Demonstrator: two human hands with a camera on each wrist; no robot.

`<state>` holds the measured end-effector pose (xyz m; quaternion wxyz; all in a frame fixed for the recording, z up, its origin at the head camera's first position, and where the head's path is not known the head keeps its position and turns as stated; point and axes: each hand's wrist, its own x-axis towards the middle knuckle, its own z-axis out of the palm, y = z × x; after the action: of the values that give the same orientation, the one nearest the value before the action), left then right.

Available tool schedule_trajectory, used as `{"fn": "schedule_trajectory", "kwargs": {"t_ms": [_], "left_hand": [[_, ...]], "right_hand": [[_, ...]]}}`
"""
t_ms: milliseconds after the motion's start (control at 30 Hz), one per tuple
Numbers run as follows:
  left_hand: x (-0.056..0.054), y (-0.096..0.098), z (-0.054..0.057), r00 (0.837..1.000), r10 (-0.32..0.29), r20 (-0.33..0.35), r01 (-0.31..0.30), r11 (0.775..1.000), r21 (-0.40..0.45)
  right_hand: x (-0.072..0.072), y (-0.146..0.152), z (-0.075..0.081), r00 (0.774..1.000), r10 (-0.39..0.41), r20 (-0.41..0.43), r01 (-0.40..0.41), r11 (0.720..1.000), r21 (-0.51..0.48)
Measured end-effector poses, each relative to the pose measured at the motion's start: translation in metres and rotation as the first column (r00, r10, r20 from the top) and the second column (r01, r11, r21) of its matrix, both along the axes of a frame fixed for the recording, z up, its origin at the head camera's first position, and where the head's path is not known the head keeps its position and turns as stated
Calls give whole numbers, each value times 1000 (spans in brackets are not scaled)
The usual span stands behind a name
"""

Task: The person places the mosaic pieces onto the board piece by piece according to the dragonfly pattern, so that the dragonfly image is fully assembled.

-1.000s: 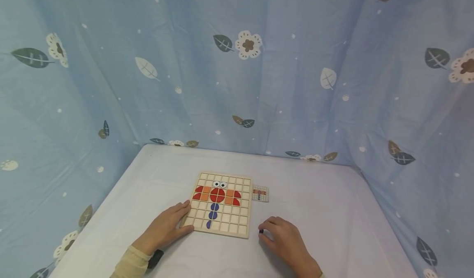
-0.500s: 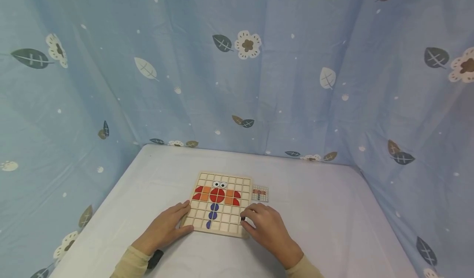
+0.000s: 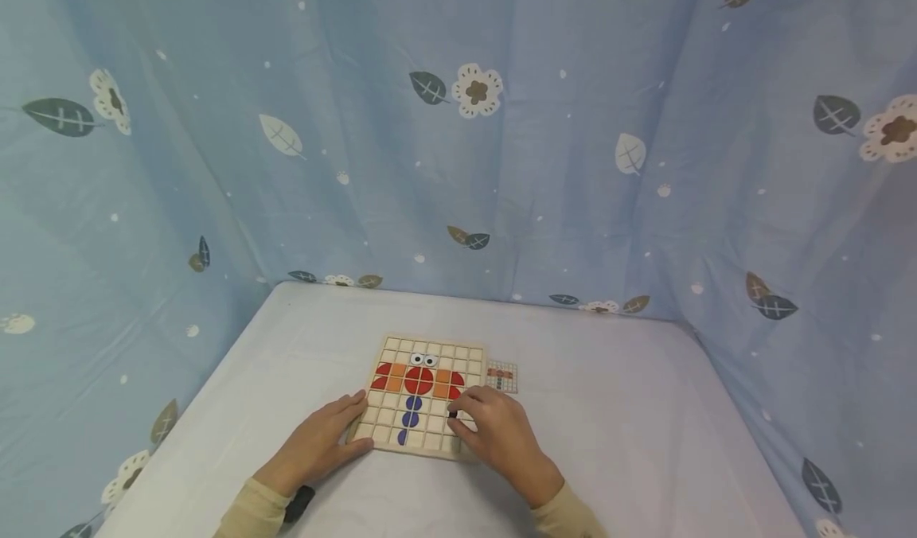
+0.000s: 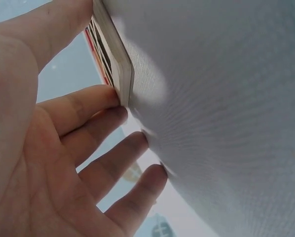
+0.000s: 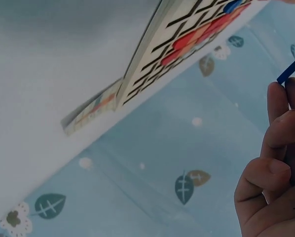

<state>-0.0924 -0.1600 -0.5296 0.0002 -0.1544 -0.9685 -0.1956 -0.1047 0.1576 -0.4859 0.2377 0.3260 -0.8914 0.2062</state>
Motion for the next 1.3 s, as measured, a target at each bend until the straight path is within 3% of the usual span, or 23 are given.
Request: {"fn": "schedule_trajectory", "kwargs": {"t_ms": [633,967,1300], "left_hand": [[2,0,3,1000,3,7,-3,1000,1],[3,0,5,1000,-8,-25,8,1000,5],[3,-1,3,999,-13,-29,14,1000,13]], "right_hand": [[-6,-40,-16,988,68,140,-84,990,117],[-5,-57,-22,966,98,238,-141,975,172],[-5,-66,-23,950,36,309,-123,957,264]]}}
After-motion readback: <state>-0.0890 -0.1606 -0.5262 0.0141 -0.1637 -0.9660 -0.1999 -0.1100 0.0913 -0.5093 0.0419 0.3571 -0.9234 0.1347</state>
